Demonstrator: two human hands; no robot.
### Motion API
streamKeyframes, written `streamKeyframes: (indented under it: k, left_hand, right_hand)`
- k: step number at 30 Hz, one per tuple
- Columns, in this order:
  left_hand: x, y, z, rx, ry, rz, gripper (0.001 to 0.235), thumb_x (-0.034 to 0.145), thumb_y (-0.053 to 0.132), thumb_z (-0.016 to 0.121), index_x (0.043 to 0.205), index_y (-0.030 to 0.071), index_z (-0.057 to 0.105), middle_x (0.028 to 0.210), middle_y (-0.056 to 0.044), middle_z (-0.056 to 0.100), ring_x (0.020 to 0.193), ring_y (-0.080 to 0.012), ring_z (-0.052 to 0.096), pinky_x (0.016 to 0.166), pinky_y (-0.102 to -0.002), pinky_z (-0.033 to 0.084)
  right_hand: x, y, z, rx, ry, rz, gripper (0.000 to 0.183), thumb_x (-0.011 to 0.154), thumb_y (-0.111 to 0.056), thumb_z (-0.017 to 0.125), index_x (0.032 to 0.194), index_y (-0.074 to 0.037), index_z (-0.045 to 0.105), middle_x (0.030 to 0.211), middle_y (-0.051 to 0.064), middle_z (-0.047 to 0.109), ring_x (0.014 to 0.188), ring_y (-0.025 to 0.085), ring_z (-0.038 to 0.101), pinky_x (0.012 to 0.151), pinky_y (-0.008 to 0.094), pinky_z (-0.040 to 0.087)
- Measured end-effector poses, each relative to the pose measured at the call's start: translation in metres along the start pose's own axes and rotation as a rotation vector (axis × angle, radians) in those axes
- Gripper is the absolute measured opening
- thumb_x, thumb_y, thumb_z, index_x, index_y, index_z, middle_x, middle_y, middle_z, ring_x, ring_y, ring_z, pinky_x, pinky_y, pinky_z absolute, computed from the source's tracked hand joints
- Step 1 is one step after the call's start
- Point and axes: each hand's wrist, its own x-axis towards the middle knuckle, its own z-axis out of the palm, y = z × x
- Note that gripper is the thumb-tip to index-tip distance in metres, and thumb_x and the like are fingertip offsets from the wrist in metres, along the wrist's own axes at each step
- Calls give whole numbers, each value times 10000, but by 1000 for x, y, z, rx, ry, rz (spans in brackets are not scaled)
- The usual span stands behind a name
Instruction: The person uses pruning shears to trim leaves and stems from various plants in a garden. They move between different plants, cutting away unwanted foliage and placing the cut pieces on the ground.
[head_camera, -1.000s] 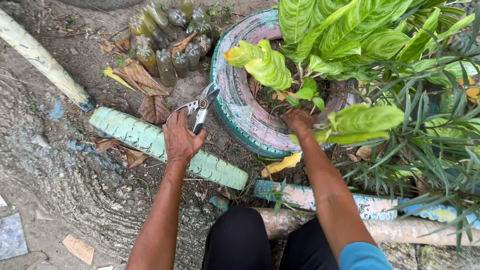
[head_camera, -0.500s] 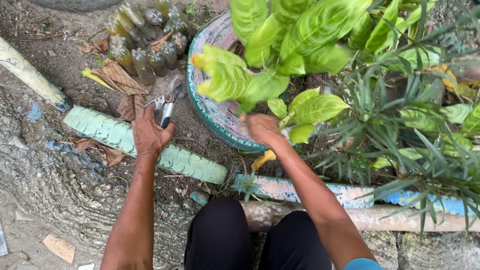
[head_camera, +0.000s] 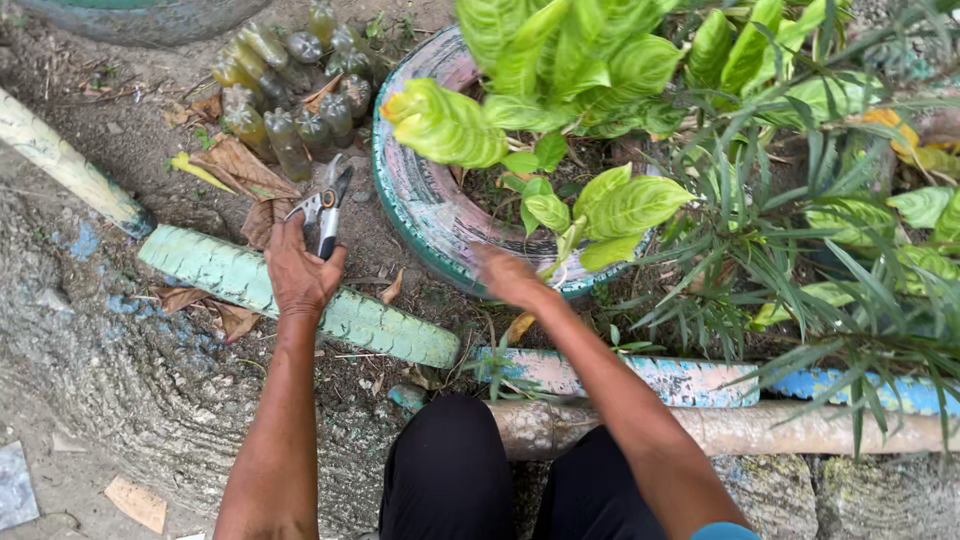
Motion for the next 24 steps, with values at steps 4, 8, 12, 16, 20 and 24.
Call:
streamKeyframes:
  k: [4,8,12,16,20,24]
  left_hand:
    - [-1,2,0,-17,-25,6,817,747,365,788,1407,-51,545,1283,-196,557,1116,-348,536,992,-448,420]
    - [2,2,-1,39,-34,37,812,745,376,781,1399,-46,551,1254,-183,561,1154,-328,532,1012,-440,411]
    - [6,0,2,94,-73,44,847,732,411,783,1404,-43,539,1226,-175,560,1139,-318,529,1005,-447,401]
    - [10,2,-2,139,-223,-39,877,747,431,784,1438,-33,506,1199,-171,555,1091,-293,533,957,-442,397]
    - [7,12,-5,172,-161,133,854,724,398,816,1408,-29,535,1217,-170,568,1142,-307,535,1003,-449,384]
    - [-11,46,14,131,-224,262,841,689,373,828,1354,-56,542,1210,-218,602,1128,-365,574,975,-512,410]
  right_hand:
    - [1,101,-30,-202,498,270,249,1042,-223,626,1194,-27,655,1137,198,692,1001,319,676,891,451,560]
    - [62,168,-45,346,712,472,434,757,-73,794,1095,26,541,955,141,677,781,297,691,621,374,571]
    - [83,197,-38,1229,639,343,289,883,-234,693,1055,-3,666,911,120,727,782,248,707,677,354,583]
    - [73,185,-16,640,748,57,218,954,-230,701,1049,-35,719,897,84,735,784,210,699,709,347,555]
    - [47,163,-39,960,611,244,291,1039,-181,505,1232,-140,719,1117,-51,767,995,94,710,872,256,574]
    - [15,121,-111,887,650,406,263,1160,-223,554,1303,-63,706,972,118,549,829,270,463,703,412,420]
